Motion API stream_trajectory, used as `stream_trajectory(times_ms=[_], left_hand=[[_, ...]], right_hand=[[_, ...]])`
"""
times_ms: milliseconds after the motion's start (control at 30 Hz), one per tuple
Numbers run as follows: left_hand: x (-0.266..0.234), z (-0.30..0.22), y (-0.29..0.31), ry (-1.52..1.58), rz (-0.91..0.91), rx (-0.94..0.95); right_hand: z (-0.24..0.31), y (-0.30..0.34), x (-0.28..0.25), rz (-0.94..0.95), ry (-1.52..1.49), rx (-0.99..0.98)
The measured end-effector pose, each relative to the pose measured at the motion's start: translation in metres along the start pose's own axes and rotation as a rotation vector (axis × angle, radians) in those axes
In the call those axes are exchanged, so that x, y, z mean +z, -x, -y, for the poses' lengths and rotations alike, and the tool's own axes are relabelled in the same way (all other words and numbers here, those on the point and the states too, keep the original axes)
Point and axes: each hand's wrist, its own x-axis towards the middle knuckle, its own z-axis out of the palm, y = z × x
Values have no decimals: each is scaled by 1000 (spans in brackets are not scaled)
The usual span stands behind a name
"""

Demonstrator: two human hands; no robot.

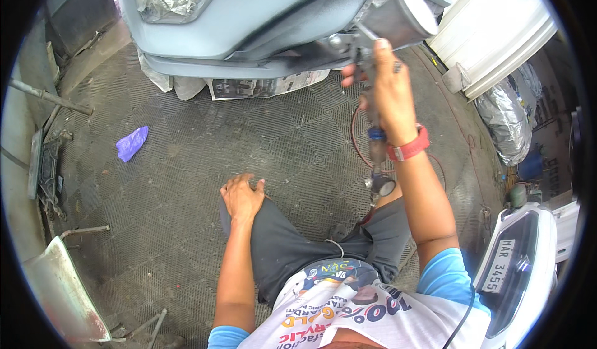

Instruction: The person is spray painting the front bumper of a car using a spray gun. They are sitting on the floor and applying paint to the lower sections of the bumper, moving the gun back and forth to ensure even coverage.

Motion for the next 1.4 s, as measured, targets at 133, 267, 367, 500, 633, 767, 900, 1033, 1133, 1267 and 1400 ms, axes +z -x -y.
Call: stream_trajectory(times_ms=[133,267,367,500,633,767,900,1033,1133,1267,1400], left_hand=[[-2,0,1,35,3,6],[-4,0,0,56,12,-2],[-1,2,-2,70,27,-3],[0,4,-4,70,54,-15],[2,1,-2,49,15,15],[1,3,-3,50,39,-4],[-7,2,-1,52,49,-19],[-9,5,0,57,47,-25],[-7,3,-2,64,67,-22],[-4,4,-2,65,45,-5],[-4,4,-2,67,53,-10]], right_hand=[[19,-6,-42,-195,21,-39],[28,-8,-62,-277,50,-113],[25,-3,-57,-255,101,-114],[11,12,-18,-91,133,-92],[-6,24,23,72,143,-101],[-19,31,41,204,139,-69],[-20,32,28,68,93,7],[-14,22,-7,-37,138,-55],[-7,12,-39,-140,134,-95],[11,-2,-61,-280,100,-145],[16,-5,-67,-351,103,-221]])
